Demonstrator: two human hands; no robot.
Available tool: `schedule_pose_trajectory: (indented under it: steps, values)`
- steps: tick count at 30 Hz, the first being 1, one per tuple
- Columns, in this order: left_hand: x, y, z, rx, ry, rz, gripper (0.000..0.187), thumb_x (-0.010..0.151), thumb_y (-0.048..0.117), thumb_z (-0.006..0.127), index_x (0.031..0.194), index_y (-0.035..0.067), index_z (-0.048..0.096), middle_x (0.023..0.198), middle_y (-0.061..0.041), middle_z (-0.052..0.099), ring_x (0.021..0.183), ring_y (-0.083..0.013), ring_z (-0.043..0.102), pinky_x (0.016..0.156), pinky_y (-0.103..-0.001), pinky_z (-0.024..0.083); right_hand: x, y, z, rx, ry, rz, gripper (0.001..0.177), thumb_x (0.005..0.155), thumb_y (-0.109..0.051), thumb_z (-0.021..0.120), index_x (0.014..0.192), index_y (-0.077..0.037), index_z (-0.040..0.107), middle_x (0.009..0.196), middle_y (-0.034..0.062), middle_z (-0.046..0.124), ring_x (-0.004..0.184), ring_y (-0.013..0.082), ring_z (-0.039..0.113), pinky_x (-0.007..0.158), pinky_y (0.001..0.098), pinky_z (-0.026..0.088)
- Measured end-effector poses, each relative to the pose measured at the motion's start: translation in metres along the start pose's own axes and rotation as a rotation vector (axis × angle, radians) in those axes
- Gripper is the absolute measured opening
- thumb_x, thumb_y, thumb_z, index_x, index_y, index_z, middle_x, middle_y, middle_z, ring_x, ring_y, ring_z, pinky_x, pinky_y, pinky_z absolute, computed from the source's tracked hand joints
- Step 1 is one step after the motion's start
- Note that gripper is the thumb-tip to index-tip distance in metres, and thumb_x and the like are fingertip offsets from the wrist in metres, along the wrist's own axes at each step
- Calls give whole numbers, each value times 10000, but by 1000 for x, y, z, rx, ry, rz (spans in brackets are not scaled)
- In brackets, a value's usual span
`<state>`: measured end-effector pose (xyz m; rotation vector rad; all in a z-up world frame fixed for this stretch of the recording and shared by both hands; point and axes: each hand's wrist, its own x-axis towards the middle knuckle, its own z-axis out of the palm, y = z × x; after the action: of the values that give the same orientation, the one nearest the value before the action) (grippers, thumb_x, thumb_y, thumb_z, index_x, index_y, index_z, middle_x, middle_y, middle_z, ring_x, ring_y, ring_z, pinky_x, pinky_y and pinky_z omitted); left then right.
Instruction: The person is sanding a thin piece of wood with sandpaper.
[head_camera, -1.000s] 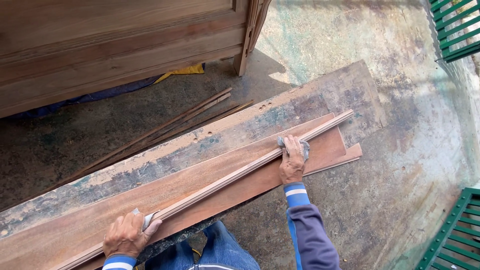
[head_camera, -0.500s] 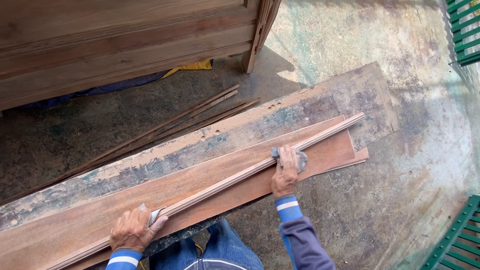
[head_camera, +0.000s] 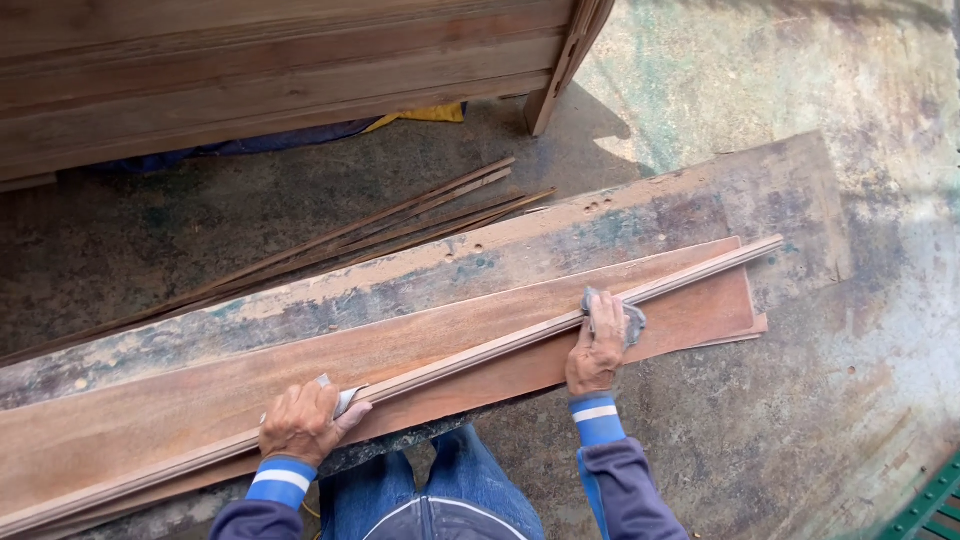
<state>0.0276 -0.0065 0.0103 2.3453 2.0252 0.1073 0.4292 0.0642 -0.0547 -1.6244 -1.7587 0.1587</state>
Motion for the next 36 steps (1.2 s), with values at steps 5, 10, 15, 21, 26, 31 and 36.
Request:
schedule_pose_trajectory:
  steps: [5, 10, 15, 21, 26, 31, 36]
  values:
    - [2, -4, 2, -19, 46, 2, 534, 787, 666, 678, 689, 144, 621, 687, -55, 606, 674, -246, 612, 604, -398, 489, -49, -142, 40, 88, -189, -190, 502, 954, 42, 521, 1425, -113, 600, 1495, 106, 574, 1474, 280, 442, 1266, 513, 242]
    - [0, -10, 4, -76, 60, 48, 538, 802, 676, 668, 699, 151, 610, 690, -64, 593, 669, -250, 604, 597, -398, 492, -35, -63, 31, 41, -340, -375, 684, 866, 184, 496, 1467, -139, 551, 1550, 63, 528, 1483, 229, 454, 1302, 467, 242]
    - [-2, -10, 2, -120, 83, 38, 541, 813, 676, 662, 711, 148, 606, 697, -64, 590, 670, -254, 598, 599, -400, 489, -28, -39, 16, -46, -158, -123, 567, 969, 108, 492, 1474, -144, 546, 1529, 103, 537, 1499, 287, 429, 1306, 496, 232]
    - [0, -8, 3, -128, 113, 59, 539, 817, 673, 656, 718, 145, 603, 707, -65, 585, 678, -255, 596, 607, -398, 490, -64, -176, 55, 184, -373, -275, 642, 893, 79, 523, 1499, -134, 520, 1565, 96, 500, 1494, 270, 421, 1287, 496, 203]
    - [2, -8, -1, -114, 106, 67, 548, 811, 677, 656, 709, 142, 596, 714, -61, 585, 671, -254, 592, 602, -395, 486, -39, -78, 29, 20, -367, -391, 636, 906, 111, 519, 1490, -140, 537, 1557, 82, 526, 1486, 246, 450, 1293, 474, 241]
    - [3, -9, -4, -124, 90, 40, 538, 808, 677, 663, 700, 154, 601, 680, -54, 562, 652, -242, 580, 585, -391, 477, -24, -55, 6, -99, -128, -63, 532, 949, 67, 550, 1441, -134, 584, 1526, 104, 550, 1490, 268, 439, 1297, 482, 232]
    - [2, -9, -3, -106, 137, 67, 537, 829, 670, 657, 700, 154, 587, 700, -47, 565, 672, -233, 584, 596, -384, 475, -33, -133, 16, 94, -381, -407, 552, 869, 29, 581, 1402, -106, 619, 1488, 85, 584, 1433, 266, 505, 1236, 492, 308]
